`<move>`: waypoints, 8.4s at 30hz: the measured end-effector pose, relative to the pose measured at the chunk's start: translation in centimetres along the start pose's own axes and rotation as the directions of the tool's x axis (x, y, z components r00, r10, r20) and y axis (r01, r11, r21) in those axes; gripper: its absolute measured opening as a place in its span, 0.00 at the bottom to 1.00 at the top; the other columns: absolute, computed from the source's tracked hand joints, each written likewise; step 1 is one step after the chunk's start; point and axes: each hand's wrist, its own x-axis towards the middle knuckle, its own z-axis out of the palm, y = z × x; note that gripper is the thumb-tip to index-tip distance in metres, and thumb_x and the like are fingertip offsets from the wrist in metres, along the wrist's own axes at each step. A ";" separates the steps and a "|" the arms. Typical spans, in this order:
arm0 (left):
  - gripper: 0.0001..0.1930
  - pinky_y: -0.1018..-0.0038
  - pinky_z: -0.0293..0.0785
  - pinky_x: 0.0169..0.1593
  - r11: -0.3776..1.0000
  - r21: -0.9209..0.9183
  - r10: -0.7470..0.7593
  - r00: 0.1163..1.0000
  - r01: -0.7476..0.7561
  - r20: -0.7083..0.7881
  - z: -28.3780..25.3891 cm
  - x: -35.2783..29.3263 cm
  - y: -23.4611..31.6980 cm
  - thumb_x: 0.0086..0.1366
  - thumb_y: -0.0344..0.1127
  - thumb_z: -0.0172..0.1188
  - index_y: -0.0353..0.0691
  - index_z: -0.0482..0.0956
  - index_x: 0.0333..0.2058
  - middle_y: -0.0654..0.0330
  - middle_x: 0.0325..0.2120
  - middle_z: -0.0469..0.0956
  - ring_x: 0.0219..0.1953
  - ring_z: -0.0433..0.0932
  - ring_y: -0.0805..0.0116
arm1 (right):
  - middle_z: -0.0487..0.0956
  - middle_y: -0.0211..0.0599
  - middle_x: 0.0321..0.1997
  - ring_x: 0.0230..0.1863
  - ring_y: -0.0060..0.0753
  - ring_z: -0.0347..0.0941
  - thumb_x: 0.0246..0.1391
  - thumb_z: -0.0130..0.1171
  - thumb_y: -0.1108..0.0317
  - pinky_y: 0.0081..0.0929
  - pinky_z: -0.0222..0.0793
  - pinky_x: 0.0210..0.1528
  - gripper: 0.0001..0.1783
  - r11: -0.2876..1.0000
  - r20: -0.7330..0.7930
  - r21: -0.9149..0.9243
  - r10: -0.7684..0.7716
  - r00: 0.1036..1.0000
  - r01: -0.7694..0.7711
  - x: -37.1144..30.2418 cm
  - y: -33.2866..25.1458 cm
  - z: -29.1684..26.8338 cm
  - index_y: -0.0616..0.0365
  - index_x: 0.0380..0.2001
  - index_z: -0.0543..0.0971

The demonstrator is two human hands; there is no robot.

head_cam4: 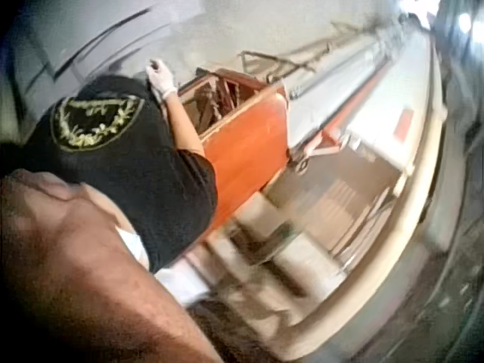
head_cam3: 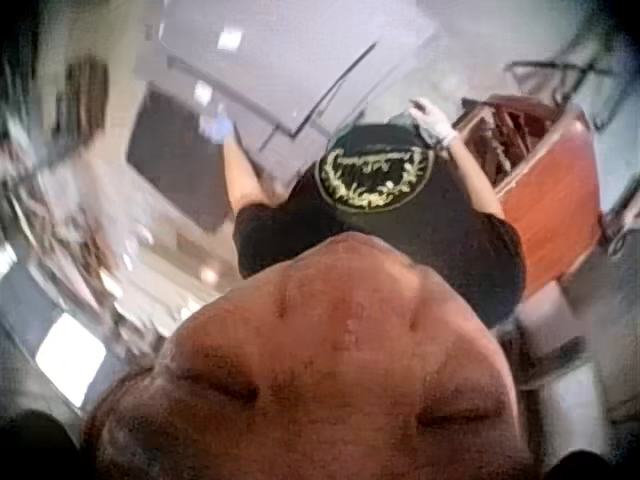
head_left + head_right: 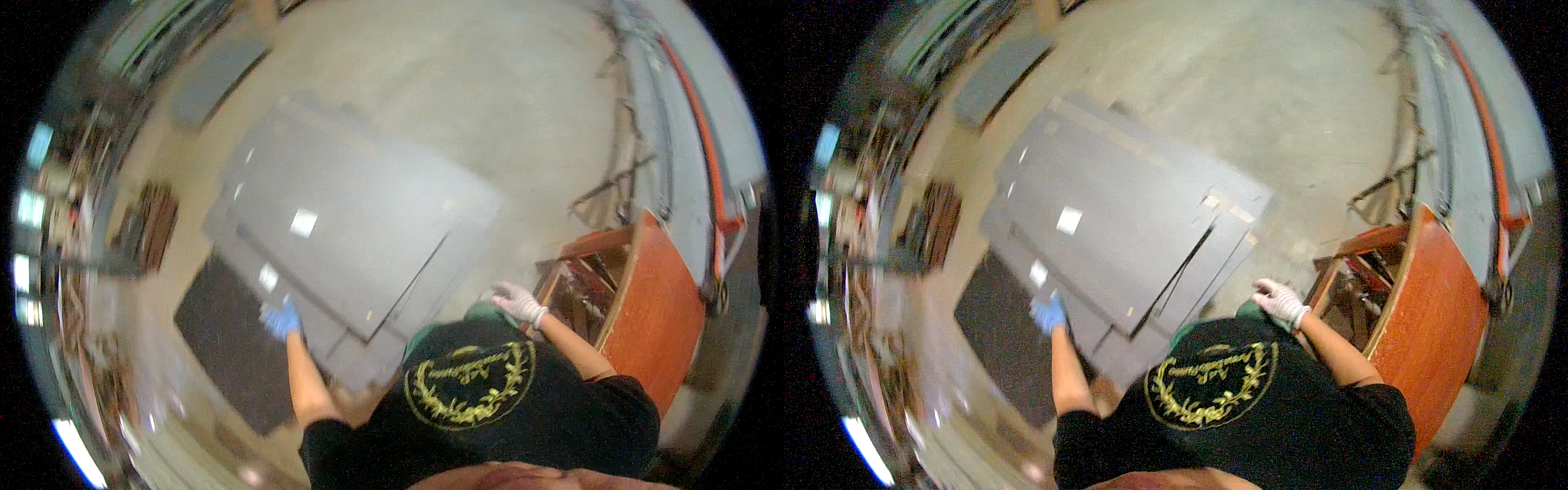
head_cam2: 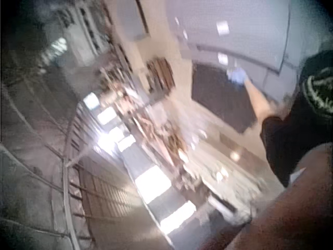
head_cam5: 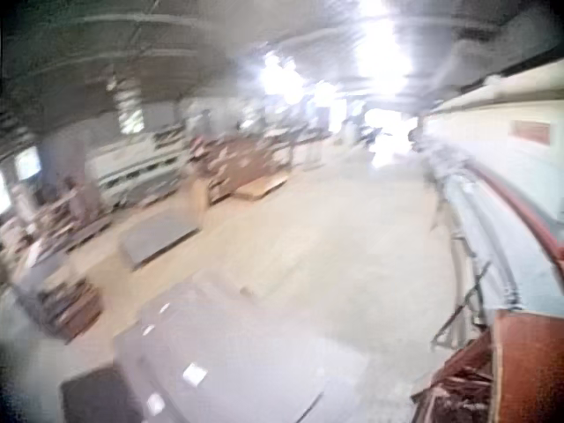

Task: The person repeatedly picks up large flat panels from a machine and stacks them on a nearby table. The person handles the panels by hand, lifting and placing them one at a time in a repetitive sequence.

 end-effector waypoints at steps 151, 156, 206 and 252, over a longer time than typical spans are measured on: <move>0.26 0.68 0.60 0.54 0.803 -0.064 0.255 0.245 -0.593 0.936 97.2 9.0 456.3 0.54 0.49 0.51 0.34 0.70 0.46 0.45 0.47 0.67 0.52 0.65 0.54 | 0.76 0.40 0.40 0.44 0.35 0.70 0.49 0.51 0.57 0.29 0.63 0.45 0.22 0.862 -0.571 0.482 0.447 0.688 -0.160 271.5 102.5 -368.6 0.62 0.43 0.72; 0.26 0.68 0.60 0.54 0.761 0.074 0.126 0.259 -0.645 0.958 98.1 14.4 471.6 0.54 0.49 0.51 0.34 0.69 0.46 0.46 0.48 0.67 0.52 0.65 0.55 | 0.76 0.42 0.34 0.37 0.32 0.72 0.48 0.52 0.58 0.28 0.65 0.43 0.21 0.802 -0.526 0.544 0.555 0.645 -0.247 281.2 111.0 -374.7 0.60 0.42 0.72; 0.26 0.68 0.61 0.52 0.514 -0.444 0.751 0.135 -0.734 0.646 128.7 -8.3 651.0 0.57 0.51 0.50 0.37 0.68 0.47 0.48 0.45 0.70 0.49 0.68 0.55 | 0.76 0.43 0.37 0.42 0.39 0.70 0.47 0.51 0.58 0.31 0.63 0.45 0.16 0.467 -0.289 0.782 0.859 0.424 -0.412 346.2 161.7 -485.8 0.60 0.32 0.76; 0.20 0.67 0.68 0.42 0.346 -0.755 0.631 0.457 0.557 0.626 148.0 -13.1 786.3 0.61 0.48 0.44 0.56 0.60 0.52 0.65 0.47 0.66 0.44 0.68 0.64 | 0.74 0.31 0.32 0.29 0.26 0.69 0.50 0.52 0.60 0.26 0.65 0.27 0.15 0.405 -0.200 0.909 0.629 0.751 -0.098 428.0 189.0 -614.6 0.52 0.41 0.69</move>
